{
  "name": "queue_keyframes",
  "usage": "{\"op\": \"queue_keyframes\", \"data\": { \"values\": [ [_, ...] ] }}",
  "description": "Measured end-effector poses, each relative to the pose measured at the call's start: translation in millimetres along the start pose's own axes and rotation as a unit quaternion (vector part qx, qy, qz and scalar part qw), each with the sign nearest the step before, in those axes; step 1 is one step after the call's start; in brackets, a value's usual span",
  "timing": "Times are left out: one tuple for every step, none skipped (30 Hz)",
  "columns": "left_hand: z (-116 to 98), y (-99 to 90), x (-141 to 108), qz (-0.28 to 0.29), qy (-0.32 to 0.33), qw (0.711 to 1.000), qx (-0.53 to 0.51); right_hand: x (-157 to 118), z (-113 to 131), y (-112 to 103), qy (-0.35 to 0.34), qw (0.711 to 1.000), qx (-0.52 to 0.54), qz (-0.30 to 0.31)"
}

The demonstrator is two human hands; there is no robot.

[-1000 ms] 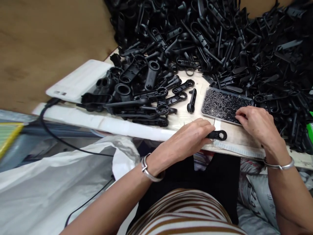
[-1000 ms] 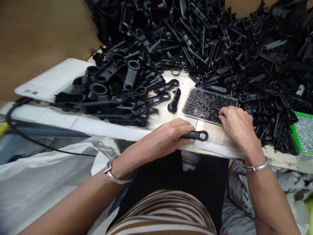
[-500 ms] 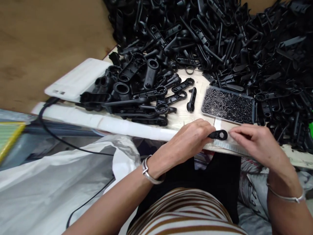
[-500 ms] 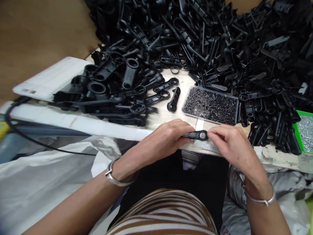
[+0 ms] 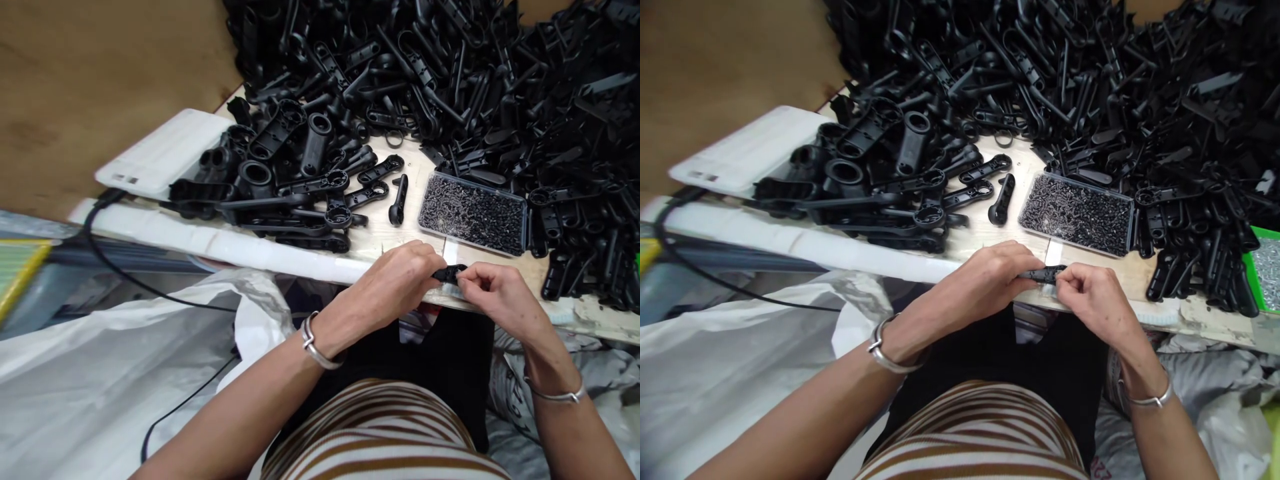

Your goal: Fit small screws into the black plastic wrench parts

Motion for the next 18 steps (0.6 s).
{"op": "queue_keyframes", "data": {
  "values": [
    [0, 0.0, 0, 0.003, -0.003, 1.000, 0.000, 1, 0, 0, 0.001, 1.000, -0.002, 0.013],
    [1, -0.2, 1, 0.005, -0.004, 1.000, 0.000, 1, 0, 1, 0.003, 1.000, -0.004, 0.022],
    [0, -0.4, 1, 0.006, -0.004, 1.000, -0.001, 2, 0, 2, 0.006, 1.000, -0.005, 0.030],
    [0, -0.5, 1, 0.008, -0.003, 1.000, -0.003, 2, -1, 3, 0.007, 0.999, -0.006, 0.034],
    [0, -0.6, 1, 0.009, -0.004, 1.000, -0.004, 2, -1, 4, 0.006, 0.999, -0.006, 0.037],
    [-1, -0.3, 1, 0.012, -0.005, 1.000, -0.005, 2, -2, 5, 0.002, 0.999, -0.008, 0.039],
    [-1, -0.2, 0, 0.014, -0.008, 1.000, -0.007, 0, -2, 4, -0.003, 0.999, -0.010, 0.042],
    [0, -0.4, -1, 0.015, -0.012, 1.000, -0.009, -1, -2, 3, -0.010, 0.999, -0.013, 0.045],
    [0, -0.7, -2, 0.016, -0.015, 1.000, -0.013, -3, -3, 0, -0.016, 0.999, -0.014, 0.045],
    [0, -1.6, -3, 0.016, -0.015, 1.000, -0.016, -4, -4, -6, -0.023, 0.999, -0.014, 0.038],
    [-1, -3.3, -4, 0.014, -0.011, 1.000, -0.016, -5, -6, -17, -0.029, 0.999, -0.015, 0.018],
    [-2, -6.2, -4, 0.009, -0.003, 1.000, -0.012, -6, -7, -31, -0.033, 0.999, -0.024, -0.020],
    [-3, -10.1, -2, 0.003, 0.007, 1.000, -0.002, -6, -9, -48, -0.037, 0.996, -0.042, -0.071],
    [-4, -14.7, 0, -0.003, 0.014, 1.000, 0.012, -6, -9, -65, -0.041, 0.988, -0.073, -0.128],
    [-4, -19.6, 4, -0.007, 0.017, 0.999, 0.030, -6, -7, -80, -0.046, 0.975, -0.116, -0.182],
    [-3, -24.4, 9, -0.008, 0.015, 0.998, 0.052, -4, -4, -90, -0.051, 0.959, -0.167, -0.221],
    [-1, -28.4, 16, -0.004, 0.009, 0.997, 0.076, -1, 0, -95, -0.057, 0.943, -0.219, -0.244],
    [1, -31.5, 23, 0.005, 0.002, 0.995, 0.101, 5, 4, -95, -0.061, 0.928, -0.267, -0.251]
  ]
}}
Point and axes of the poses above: each hand's wrist, its own x-axis towards the middle knuckle, its own y-axis out of the palm, z = x × y, the point moved 9 cm from there along x, towards the middle knuckle, and after that the axes turned 13 degrees about y, right-handed, at the moved point
